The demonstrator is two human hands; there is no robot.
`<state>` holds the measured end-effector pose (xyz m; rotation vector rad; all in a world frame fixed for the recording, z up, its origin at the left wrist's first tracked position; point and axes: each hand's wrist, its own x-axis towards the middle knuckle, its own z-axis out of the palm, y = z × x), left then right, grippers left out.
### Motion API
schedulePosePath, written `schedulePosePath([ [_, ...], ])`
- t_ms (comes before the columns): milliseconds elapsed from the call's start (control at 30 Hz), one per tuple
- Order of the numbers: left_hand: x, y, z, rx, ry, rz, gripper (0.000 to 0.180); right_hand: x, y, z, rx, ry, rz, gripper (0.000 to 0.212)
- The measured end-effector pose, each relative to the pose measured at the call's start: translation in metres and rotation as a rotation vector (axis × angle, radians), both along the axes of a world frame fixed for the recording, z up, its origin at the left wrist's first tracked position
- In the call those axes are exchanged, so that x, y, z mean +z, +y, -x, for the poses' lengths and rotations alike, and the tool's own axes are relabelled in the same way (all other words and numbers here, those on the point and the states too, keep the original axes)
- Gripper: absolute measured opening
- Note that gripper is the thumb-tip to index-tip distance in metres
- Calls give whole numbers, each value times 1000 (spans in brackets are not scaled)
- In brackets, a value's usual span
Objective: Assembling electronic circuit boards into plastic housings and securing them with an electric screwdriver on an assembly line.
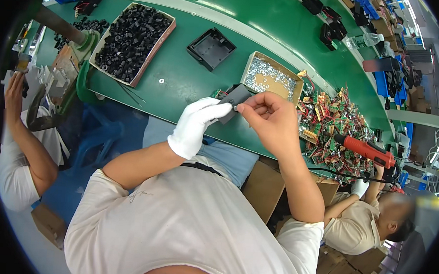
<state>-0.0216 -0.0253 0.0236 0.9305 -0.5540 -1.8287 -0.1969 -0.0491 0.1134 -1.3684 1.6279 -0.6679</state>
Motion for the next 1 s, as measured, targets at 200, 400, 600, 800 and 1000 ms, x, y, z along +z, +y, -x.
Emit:
schedulePosePath([
  [200, 2, -2, 2, -19, -35, 54, 19, -7, 3, 8, -24, -40, 38, 8],
  [400, 5, -1, -4, -30, 39, -47, 19, 7, 4, 3, 57, 8, 167, 25],
  [600, -26, 4, -8, 120, -428, 743, 33, 101, 5, -51, 286, -549, -36, 57],
  [800, -30, 12, -11, 182, -646, 971, 35, 55, -12, -106, 644, -639, 16, 55],
  [1000, -29, 6, -9, -115, -333, 581, 31, 26, -26, -93, 669, -531, 21, 52],
])
